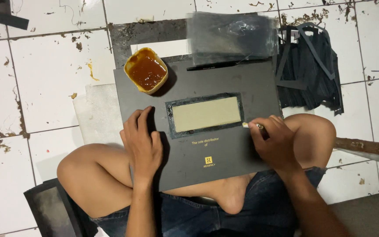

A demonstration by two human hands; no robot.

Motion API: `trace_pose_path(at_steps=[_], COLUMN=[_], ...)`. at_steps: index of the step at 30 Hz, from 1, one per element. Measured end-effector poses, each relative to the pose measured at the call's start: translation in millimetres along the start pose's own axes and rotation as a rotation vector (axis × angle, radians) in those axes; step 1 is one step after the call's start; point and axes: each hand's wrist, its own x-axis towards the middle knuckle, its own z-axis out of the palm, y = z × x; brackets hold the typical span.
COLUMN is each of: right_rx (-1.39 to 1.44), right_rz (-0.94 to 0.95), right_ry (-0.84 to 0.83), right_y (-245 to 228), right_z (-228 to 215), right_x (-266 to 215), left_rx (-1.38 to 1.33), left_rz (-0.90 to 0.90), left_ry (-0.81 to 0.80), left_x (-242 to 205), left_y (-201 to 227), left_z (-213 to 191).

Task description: The person sits on the floor with a black frame board on their lap, presses a beige panel into the frame's recess, then uses a glue stick to apply adhesive around the panel edges and along the frame border, smoothing the adhesive with their fingers and pressing the panel to secure it.

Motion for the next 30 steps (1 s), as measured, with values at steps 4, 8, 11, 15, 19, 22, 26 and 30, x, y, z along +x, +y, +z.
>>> trace_pose_path(at_steps=[4, 8, 11, 15, 19, 22, 26, 30], right_rx=[-0.001, -0.040, 0.051, 0.357, 0.575, 0.673, 0.458, 0.228], right_rz=[-0.014, 0.038, 0.259, 0.703, 0.852, 0.808, 0.619, 0.336], right_ry=[0.060, 0.071, 0.075, 0.177, 0.258, 0.256, 0.121, 0.156], right_y=[-6, -12, -39, -50, -39, -39, -80, -80], right_z=[3, 10, 3, 1, 15, 28, 29, 81], right_x=[3, -12, -24, -42, -49, -41, 15, 67], left_rx=[0.007, -0.021, -0.053, -0.043, -0.037, -0.032, -0.037, -0.037], left_rz=[0.017, 0.008, 0.004, 0.008, 0.011, 0.002, -0.007, -0.024], left_ry=[0.013, 0.025, 0.020, 0.030, 0.044, 0.072, 0.074, 0.049], left_x=[-4, -3, -4, -6, -6, -8, -11, -9], left_y=[-8, -5, -5, -13, -12, -11, -13, -9], left_z=[6, 4, 2, 8, 9, 9, 11, 8])
